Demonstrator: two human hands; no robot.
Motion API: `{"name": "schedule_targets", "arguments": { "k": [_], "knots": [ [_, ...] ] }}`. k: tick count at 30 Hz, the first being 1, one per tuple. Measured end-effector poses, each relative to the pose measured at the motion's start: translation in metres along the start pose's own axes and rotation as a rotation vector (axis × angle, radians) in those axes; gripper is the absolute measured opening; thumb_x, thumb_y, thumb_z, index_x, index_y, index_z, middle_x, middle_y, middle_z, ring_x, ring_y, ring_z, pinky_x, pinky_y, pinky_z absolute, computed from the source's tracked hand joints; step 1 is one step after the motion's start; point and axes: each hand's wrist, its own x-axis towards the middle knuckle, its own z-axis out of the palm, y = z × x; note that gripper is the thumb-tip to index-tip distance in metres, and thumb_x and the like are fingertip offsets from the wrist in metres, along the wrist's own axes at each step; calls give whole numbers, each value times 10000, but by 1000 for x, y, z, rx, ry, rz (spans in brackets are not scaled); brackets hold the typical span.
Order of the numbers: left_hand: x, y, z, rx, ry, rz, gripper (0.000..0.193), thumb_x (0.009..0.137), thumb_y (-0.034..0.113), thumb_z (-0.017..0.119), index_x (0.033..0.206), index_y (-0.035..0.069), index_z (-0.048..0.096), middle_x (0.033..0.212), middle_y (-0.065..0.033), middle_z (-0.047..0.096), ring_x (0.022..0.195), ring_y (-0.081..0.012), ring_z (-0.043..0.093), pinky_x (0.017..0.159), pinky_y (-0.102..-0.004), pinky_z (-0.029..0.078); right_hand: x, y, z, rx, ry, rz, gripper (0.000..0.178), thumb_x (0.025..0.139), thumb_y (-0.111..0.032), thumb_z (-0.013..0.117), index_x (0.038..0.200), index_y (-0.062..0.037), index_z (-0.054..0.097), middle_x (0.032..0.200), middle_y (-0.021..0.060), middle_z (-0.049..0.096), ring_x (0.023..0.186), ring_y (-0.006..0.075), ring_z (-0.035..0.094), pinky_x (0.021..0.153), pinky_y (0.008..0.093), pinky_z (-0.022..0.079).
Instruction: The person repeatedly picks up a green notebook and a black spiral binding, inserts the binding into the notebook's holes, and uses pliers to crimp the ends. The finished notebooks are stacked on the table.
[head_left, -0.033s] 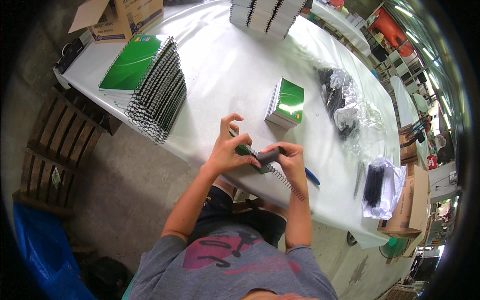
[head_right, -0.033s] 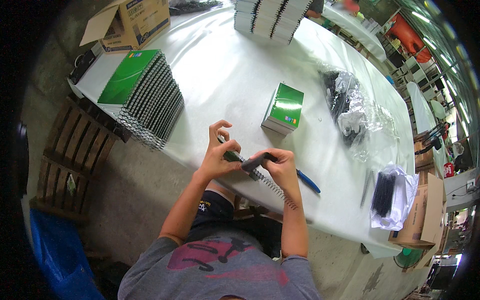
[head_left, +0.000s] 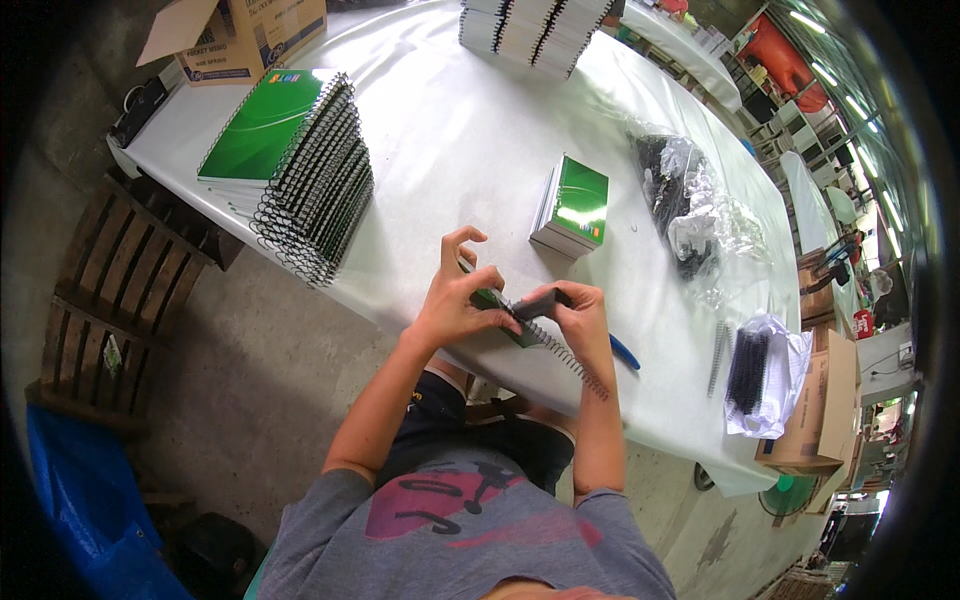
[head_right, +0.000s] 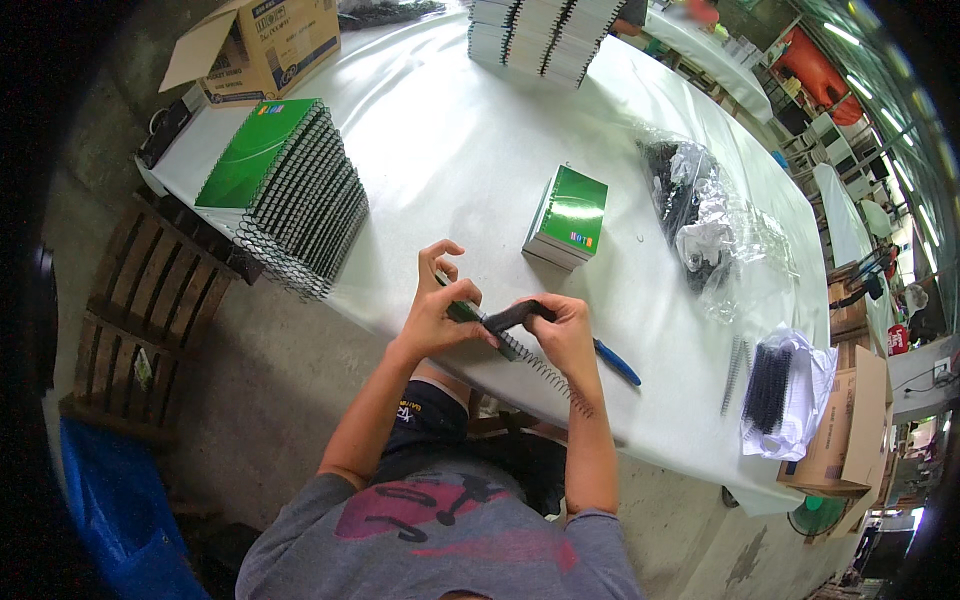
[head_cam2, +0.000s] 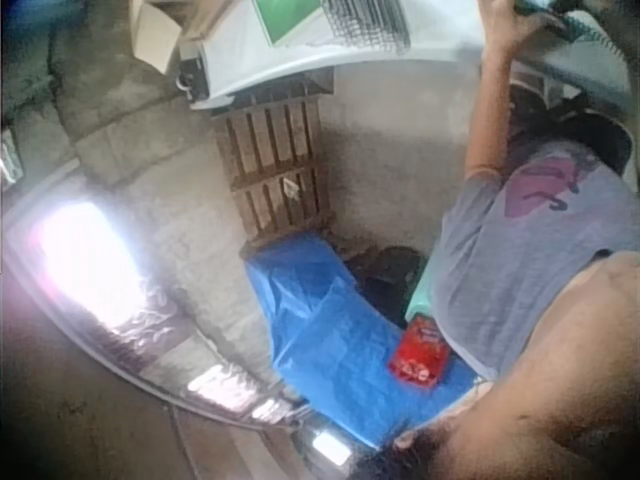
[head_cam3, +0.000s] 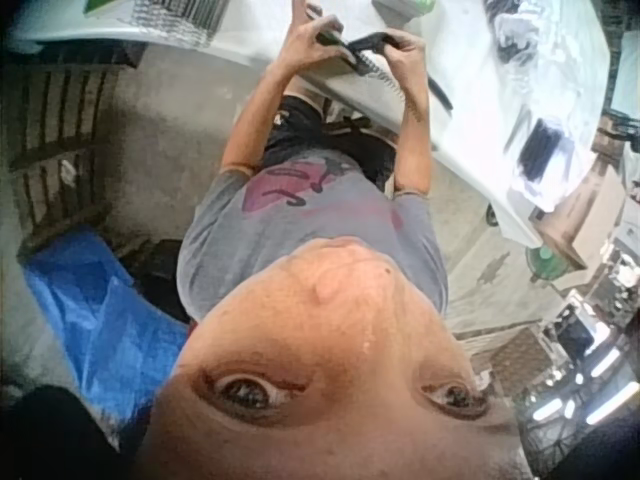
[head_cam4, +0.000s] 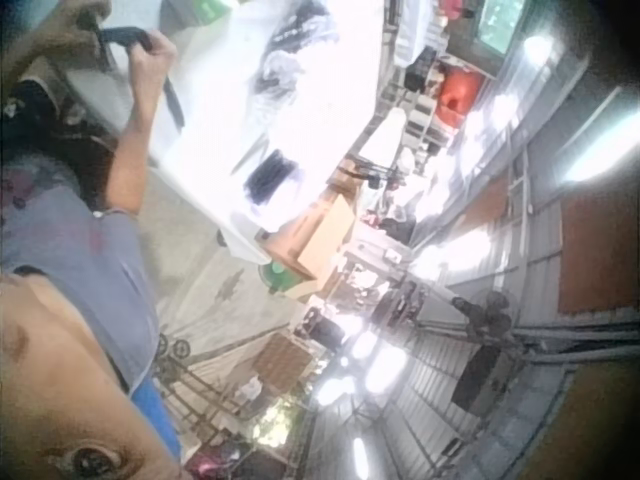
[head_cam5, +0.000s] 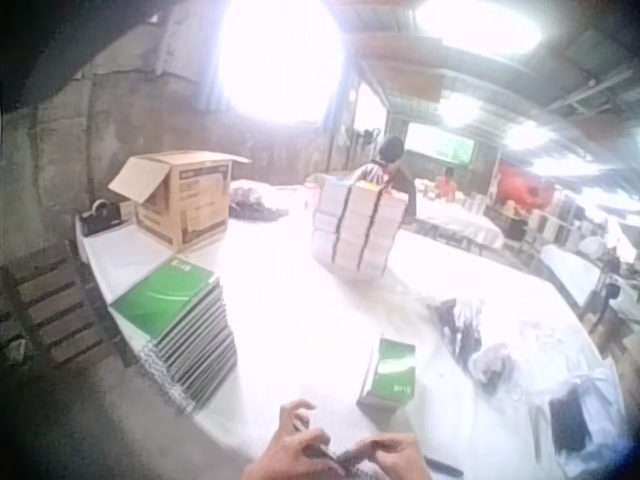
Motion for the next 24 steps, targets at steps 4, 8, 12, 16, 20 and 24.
{"name": "schedule_targets", "arguments": {
  "k": [4,8,12,16,20,24],
  "knots": [
    [0,-3,5,-94,36,-16,469,464,343,883,741,94,598,1201,-107,313,824,-209,432,740,-348,433,-3,-10,-2,113,38,-48,179,742,61,544,831,24,694,709,22,648,649,60,545,589,199,430],
    [-1,-3,1,-162,27,-47,443,472,258,889,760,97,593,1202,-104,319,819,-210,449,732,-348,446,0,-12,0,-136,-46,-85,193,726,53,553,854,22,694,710,24,658,664,61,561,604,210,447],
    [1,-2,3,-155,11,-43,469,449,226,901,780,101,593,1195,-108,327,840,-224,461,737,-346,456,9,-12,-2,-326,85,-78,210,717,61,539,852,20,694,710,37,664,653,63,564,600,211,450],
    [1,-10,1,-197,-23,-56,471,447,224,902,776,96,591,1187,-108,327,838,-221,465,745,-349,450,4,-14,5,19,-88,-143,231,716,82,505,838,27,695,724,52,665,660,80,580,610,212,456],
    [3,-6,4,-221,2,-39,471,458,199,898,785,96,575,1179,-108,326,836,-227,462,750,-355,443,13,-9,0,-392,118,-86,198,724,69,525,814,29,697,731,45,675,665,77,576,601,211,448],
    [2,-15,3,-163,-5,-35,500,456,195,898,793,95,542,1177,-108,322,851,-230,451,753,-355,437,5,-19,11,50,-27,-153,174,726,32,556,824,15,699,679,27,665,592,58,554,549,208,433]
  ]
}}
